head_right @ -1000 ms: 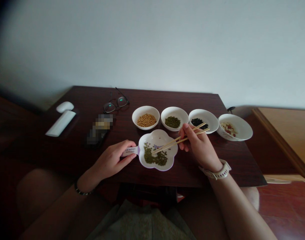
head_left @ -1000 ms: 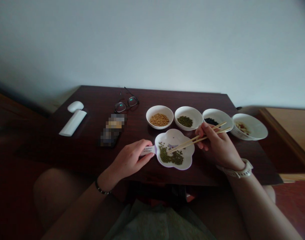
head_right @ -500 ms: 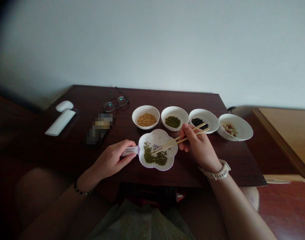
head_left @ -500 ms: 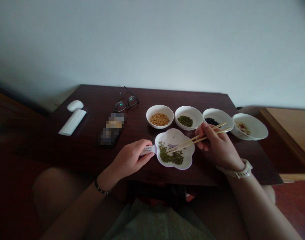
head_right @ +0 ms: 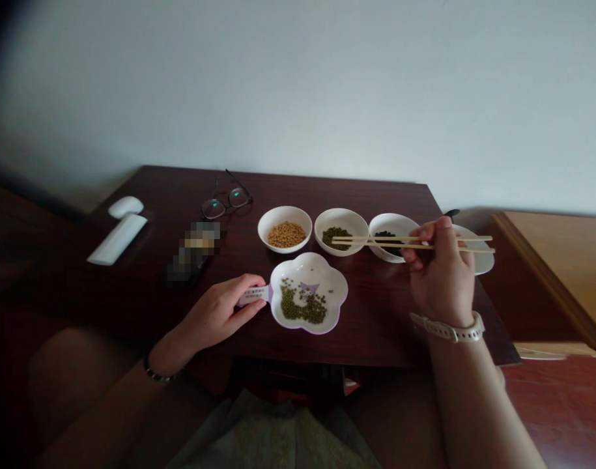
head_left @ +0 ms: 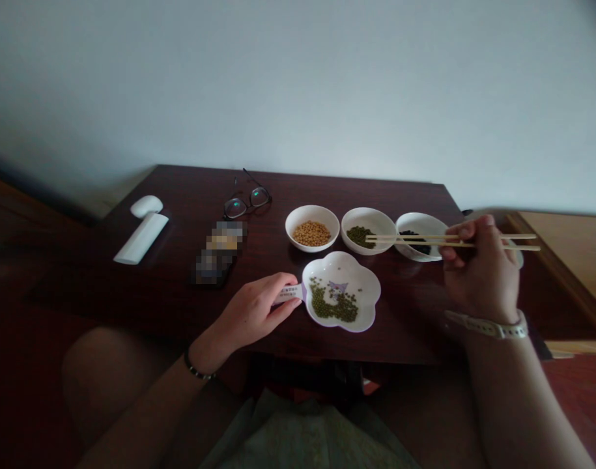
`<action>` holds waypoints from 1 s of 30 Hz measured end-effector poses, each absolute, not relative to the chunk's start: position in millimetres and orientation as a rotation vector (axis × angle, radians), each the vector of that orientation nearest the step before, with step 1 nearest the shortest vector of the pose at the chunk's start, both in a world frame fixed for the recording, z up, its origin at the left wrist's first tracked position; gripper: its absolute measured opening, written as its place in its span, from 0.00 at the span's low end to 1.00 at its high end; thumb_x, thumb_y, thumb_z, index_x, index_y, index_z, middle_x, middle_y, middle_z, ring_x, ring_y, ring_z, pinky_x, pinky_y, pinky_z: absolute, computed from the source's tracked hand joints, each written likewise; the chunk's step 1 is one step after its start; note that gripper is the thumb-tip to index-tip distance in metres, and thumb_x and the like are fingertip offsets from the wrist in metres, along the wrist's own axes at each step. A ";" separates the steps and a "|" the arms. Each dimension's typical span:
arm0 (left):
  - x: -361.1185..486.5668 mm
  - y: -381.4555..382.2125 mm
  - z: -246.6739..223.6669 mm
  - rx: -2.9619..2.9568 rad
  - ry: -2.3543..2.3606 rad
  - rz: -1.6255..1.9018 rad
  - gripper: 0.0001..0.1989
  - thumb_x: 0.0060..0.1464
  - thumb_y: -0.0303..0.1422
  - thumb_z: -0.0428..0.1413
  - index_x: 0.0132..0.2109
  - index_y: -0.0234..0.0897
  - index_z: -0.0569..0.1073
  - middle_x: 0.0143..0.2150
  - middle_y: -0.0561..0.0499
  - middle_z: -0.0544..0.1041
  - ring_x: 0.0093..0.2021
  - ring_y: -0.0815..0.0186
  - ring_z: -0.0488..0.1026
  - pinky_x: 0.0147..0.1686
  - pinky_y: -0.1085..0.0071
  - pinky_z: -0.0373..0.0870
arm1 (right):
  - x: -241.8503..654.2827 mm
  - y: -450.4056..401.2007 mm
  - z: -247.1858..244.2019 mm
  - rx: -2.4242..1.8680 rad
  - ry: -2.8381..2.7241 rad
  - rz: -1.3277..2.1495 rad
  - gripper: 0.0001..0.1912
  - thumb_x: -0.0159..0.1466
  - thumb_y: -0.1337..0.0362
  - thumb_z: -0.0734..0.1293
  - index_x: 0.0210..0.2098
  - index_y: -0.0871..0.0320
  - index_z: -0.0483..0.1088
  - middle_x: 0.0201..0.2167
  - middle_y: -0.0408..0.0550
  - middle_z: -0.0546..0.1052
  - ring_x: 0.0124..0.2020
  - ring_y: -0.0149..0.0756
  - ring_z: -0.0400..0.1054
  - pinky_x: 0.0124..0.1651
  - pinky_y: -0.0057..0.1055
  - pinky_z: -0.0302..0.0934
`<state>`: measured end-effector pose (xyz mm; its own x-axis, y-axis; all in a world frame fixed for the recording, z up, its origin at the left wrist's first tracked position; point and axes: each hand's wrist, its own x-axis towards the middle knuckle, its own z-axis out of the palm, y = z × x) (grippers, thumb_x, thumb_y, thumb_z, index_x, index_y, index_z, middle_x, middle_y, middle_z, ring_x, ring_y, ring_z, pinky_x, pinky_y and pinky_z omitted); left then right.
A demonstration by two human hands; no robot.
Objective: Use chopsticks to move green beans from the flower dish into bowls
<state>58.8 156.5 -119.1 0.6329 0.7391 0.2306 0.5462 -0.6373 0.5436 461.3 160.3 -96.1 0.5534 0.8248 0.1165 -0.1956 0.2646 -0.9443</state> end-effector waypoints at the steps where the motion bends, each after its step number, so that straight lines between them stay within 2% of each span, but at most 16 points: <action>1: 58.8 156.6 -119.2 2.431 1.015 0.616 0.08 0.79 0.33 0.61 0.59 0.41 0.74 0.54 0.46 0.87 0.51 0.53 0.88 0.52 0.62 0.79 | 464.3 162.0 -96.9 -1.078 -0.693 0.713 0.24 0.72 0.45 0.79 0.31 0.52 0.71 0.34 0.45 0.74 0.27 0.32 0.64 0.22 0.32 0.48; 5: 58.5 157.0 -119.1 2.425 1.015 0.621 0.08 0.78 0.33 0.61 0.59 0.41 0.74 0.52 0.47 0.87 0.49 0.55 0.88 0.50 0.63 0.79 | 461.8 163.2 -95.4 -1.018 -0.711 0.588 0.20 0.76 0.54 0.76 0.30 0.54 0.74 0.33 0.48 0.74 0.27 0.31 0.66 0.21 0.31 0.44; 9: 58.2 156.4 -118.1 2.417 1.016 0.622 0.08 0.78 0.34 0.61 0.59 0.41 0.74 0.52 0.47 0.88 0.49 0.55 0.88 0.49 0.64 0.79 | 447.4 156.3 -91.9 -1.071 -0.797 0.796 0.21 0.75 0.49 0.78 0.31 0.53 0.75 0.33 0.47 0.75 0.25 0.31 0.64 0.19 0.30 0.47; 13: 58.2 155.8 -117.6 2.412 1.017 0.618 0.07 0.78 0.34 0.61 0.59 0.41 0.75 0.52 0.46 0.88 0.49 0.55 0.88 0.48 0.63 0.80 | 433.7 148.9 -94.1 -1.162 -0.979 1.090 0.24 0.76 0.44 0.76 0.31 0.53 0.76 0.25 0.45 0.72 0.20 0.30 0.59 0.19 0.31 0.45; 16: 58.7 155.7 -116.9 2.415 1.015 0.606 0.07 0.78 0.34 0.60 0.59 0.41 0.75 0.53 0.46 0.88 0.48 0.54 0.88 0.48 0.63 0.80 | 427.6 146.2 -97.1 -1.165 -1.027 1.216 0.25 0.78 0.43 0.74 0.33 0.54 0.76 0.23 0.43 0.71 0.20 0.29 0.59 0.20 0.29 0.47; 25: 60.7 155.6 -115.7 2.428 1.018 0.591 0.07 0.79 0.35 0.60 0.59 0.42 0.74 0.53 0.46 0.88 0.50 0.54 0.88 0.49 0.62 0.80 | 427.3 144.7 -102.4 -1.206 -1.102 1.223 0.26 0.79 0.41 0.72 0.34 0.53 0.75 0.24 0.44 0.74 0.21 0.31 0.62 0.21 0.28 0.55; 30: 61.2 155.4 -114.0 2.426 1.020 0.587 0.07 0.79 0.35 0.60 0.59 0.42 0.74 0.53 0.47 0.88 0.50 0.54 0.88 0.51 0.62 0.80 | 426.6 144.3 -101.4 -1.213 -1.112 1.206 0.26 0.78 0.40 0.72 0.34 0.53 0.75 0.25 0.44 0.74 0.22 0.31 0.63 0.21 0.28 0.55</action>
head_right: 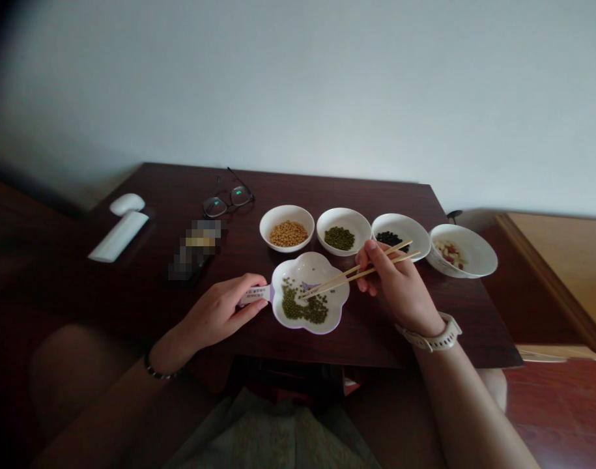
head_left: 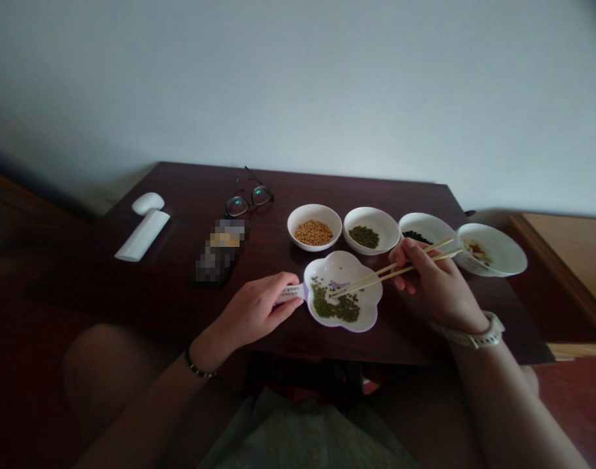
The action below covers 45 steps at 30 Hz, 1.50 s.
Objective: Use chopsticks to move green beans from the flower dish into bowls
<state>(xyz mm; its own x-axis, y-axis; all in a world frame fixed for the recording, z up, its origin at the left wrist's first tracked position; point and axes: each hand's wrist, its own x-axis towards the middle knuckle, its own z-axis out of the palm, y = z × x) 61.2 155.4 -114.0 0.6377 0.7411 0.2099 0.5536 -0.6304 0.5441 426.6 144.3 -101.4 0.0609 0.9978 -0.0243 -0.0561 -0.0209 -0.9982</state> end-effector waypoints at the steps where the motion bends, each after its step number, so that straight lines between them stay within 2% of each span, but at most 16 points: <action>1: 61.2 155.5 -113.8 2.424 1.018 0.589 0.07 0.79 0.35 0.60 0.59 0.42 0.74 0.54 0.47 0.88 0.51 0.54 0.88 0.51 0.62 0.81 | 425.7 144.2 -100.2 -1.213 -1.116 1.204 0.27 0.78 0.39 0.73 0.34 0.54 0.75 0.24 0.44 0.73 0.22 0.31 0.62 0.21 0.28 0.55; 10: 62.1 155.2 -113.6 2.424 1.025 0.600 0.07 0.79 0.35 0.61 0.59 0.43 0.75 0.55 0.46 0.88 0.51 0.54 0.89 0.51 0.62 0.82 | 420.5 144.1 -96.8 -1.178 -1.118 1.235 0.28 0.76 0.37 0.74 0.34 0.53 0.75 0.23 0.44 0.72 0.21 0.32 0.62 0.21 0.28 0.56; 16: 62.9 155.7 -112.0 2.416 1.017 0.602 0.07 0.79 0.35 0.61 0.59 0.41 0.75 0.54 0.45 0.88 0.50 0.53 0.89 0.52 0.62 0.83 | 422.7 144.2 -99.8 -1.202 -1.131 1.212 0.27 0.79 0.40 0.71 0.34 0.53 0.74 0.24 0.44 0.73 0.22 0.32 0.62 0.23 0.28 0.56; 23: 62.2 155.4 -111.7 2.415 1.022 0.581 0.08 0.79 0.35 0.61 0.59 0.42 0.75 0.55 0.44 0.88 0.52 0.53 0.89 0.52 0.61 0.82 | 418.5 143.6 -95.4 -1.159 -1.092 1.257 0.27 0.75 0.38 0.75 0.33 0.53 0.74 0.24 0.43 0.73 0.21 0.31 0.62 0.20 0.28 0.54; 30: 62.9 155.4 -110.6 2.415 1.025 0.595 0.07 0.79 0.35 0.61 0.59 0.42 0.75 0.54 0.45 0.88 0.51 0.54 0.89 0.52 0.62 0.83 | 419.2 143.5 -98.1 -1.161 -1.123 1.255 0.26 0.78 0.40 0.73 0.34 0.53 0.75 0.25 0.44 0.74 0.22 0.31 0.62 0.21 0.28 0.56; 37: 61.4 155.5 -111.6 2.422 1.020 0.600 0.07 0.79 0.36 0.60 0.59 0.43 0.75 0.54 0.46 0.88 0.50 0.54 0.89 0.51 0.62 0.83 | 417.5 142.4 -95.9 -1.168 -1.065 1.221 0.27 0.77 0.39 0.73 0.33 0.52 0.74 0.24 0.43 0.70 0.22 0.32 0.60 0.21 0.29 0.56; 41: 58.3 154.2 -114.3 2.416 1.019 0.588 0.07 0.79 0.35 0.60 0.59 0.42 0.75 0.54 0.45 0.88 0.51 0.53 0.89 0.51 0.62 0.82 | 423.3 144.4 -92.0 -1.117 -0.962 1.080 0.26 0.75 0.41 0.76 0.31 0.53 0.73 0.28 0.45 0.70 0.23 0.31 0.60 0.20 0.29 0.54; 45: 53.3 152.9 -119.7 2.415 1.021 0.597 0.08 0.79 0.35 0.61 0.59 0.42 0.75 0.55 0.45 0.88 0.53 0.53 0.88 0.52 0.61 0.82 | 440.0 149.8 -93.8 -1.115 -0.808 0.793 0.23 0.74 0.45 0.78 0.31 0.52 0.73 0.32 0.49 0.73 0.25 0.34 0.64 0.19 0.32 0.49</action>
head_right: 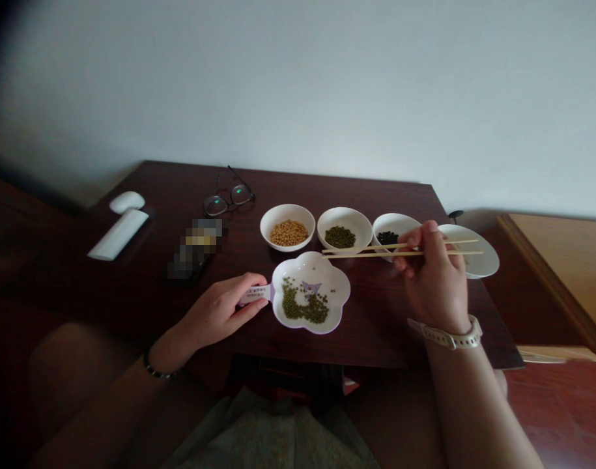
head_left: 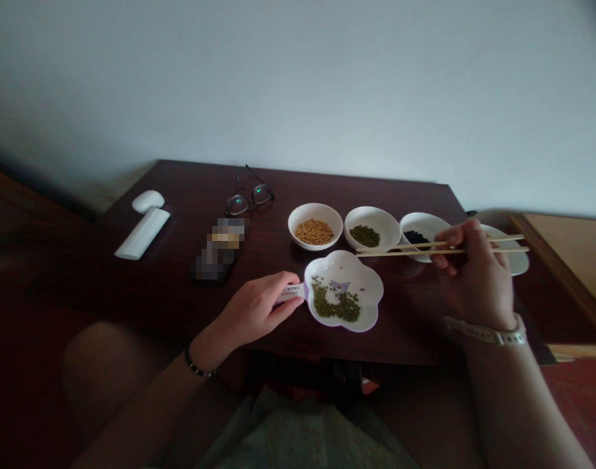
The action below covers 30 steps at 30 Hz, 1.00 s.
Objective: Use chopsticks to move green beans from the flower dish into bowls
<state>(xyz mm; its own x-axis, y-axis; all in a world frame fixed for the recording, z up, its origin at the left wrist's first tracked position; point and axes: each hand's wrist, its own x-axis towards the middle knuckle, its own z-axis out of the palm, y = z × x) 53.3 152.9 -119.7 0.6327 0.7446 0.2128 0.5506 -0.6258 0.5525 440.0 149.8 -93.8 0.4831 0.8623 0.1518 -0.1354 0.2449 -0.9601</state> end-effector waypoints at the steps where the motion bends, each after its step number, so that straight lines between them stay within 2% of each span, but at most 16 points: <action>1: 52.1 152.6 -120.8 2.417 1.022 0.599 0.08 0.79 0.35 0.61 0.59 0.42 0.74 0.55 0.45 0.88 0.53 0.53 0.88 0.52 0.61 0.82 | 445.4 151.7 -95.6 -1.120 -0.779 0.737 0.23 0.75 0.46 0.77 0.30 0.51 0.73 0.33 0.50 0.74 0.26 0.35 0.64 0.19 0.33 0.47; 5: 48.1 152.2 -122.5 2.422 1.020 0.602 0.07 0.79 0.36 0.60 0.59 0.43 0.74 0.55 0.45 0.88 0.52 0.53 0.89 0.52 0.62 0.82 | 463.1 159.2 -103.4 -1.114 -0.761 0.593 0.22 0.74 0.48 0.78 0.29 0.51 0.74 0.34 0.51 0.76 0.26 0.36 0.65 0.20 0.35 0.45; 9: 47.5 152.2 -121.5 2.426 1.022 0.601 0.07 0.79 0.35 0.60 0.59 0.43 0.74 0.54 0.46 0.88 0.51 0.53 0.89 0.51 0.61 0.82 | 463.5 160.4 -104.9 -1.097 -0.765 0.595 0.21 0.75 0.49 0.77 0.30 0.51 0.75 0.35 0.51 0.77 0.26 0.36 0.66 0.21 0.36 0.46; 15: 52.3 152.8 -118.6 2.419 1.021 0.596 0.07 0.79 0.35 0.61 0.59 0.42 0.75 0.54 0.46 0.88 0.52 0.53 0.89 0.51 0.62 0.82 | 443.2 152.1 -95.2 -1.130 -0.823 0.855 0.22 0.73 0.47 0.79 0.31 0.53 0.74 0.30 0.46 0.73 0.22 0.31 0.61 0.19 0.34 0.44; 20: 56.7 153.8 -113.2 2.418 1.019 0.593 0.07 0.79 0.35 0.61 0.59 0.42 0.75 0.54 0.46 0.88 0.51 0.53 0.88 0.51 0.62 0.82 | 432.8 146.0 -91.8 -1.191 -0.982 1.125 0.26 0.75 0.42 0.76 0.32 0.53 0.73 0.24 0.42 0.70 0.20 0.29 0.56 0.19 0.29 0.50; 25: 58.7 154.5 -110.5 2.431 1.013 0.586 0.07 0.79 0.35 0.60 0.59 0.42 0.74 0.55 0.46 0.88 0.51 0.53 0.88 0.51 0.62 0.81 | 430.9 144.4 -97.4 -1.192 -1.051 1.226 0.25 0.79 0.42 0.73 0.34 0.53 0.75 0.22 0.42 0.70 0.20 0.31 0.58 0.21 0.28 0.51; 30: 58.4 154.3 -111.2 2.431 1.001 0.601 0.08 0.79 0.35 0.61 0.59 0.42 0.74 0.54 0.46 0.88 0.51 0.54 0.88 0.50 0.63 0.81 | 431.4 144.9 -100.8 -1.200 -1.070 1.234 0.24 0.79 0.43 0.73 0.35 0.53 0.75 0.26 0.44 0.74 0.22 0.30 0.61 0.22 0.28 0.54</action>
<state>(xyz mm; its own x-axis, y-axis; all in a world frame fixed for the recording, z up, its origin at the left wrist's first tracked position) 58.4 154.3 -111.2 0.6433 0.7325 0.2227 0.5409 -0.6407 0.5449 431.4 144.9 -100.8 0.0646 0.9969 -0.0457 -0.0965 -0.0394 -0.9946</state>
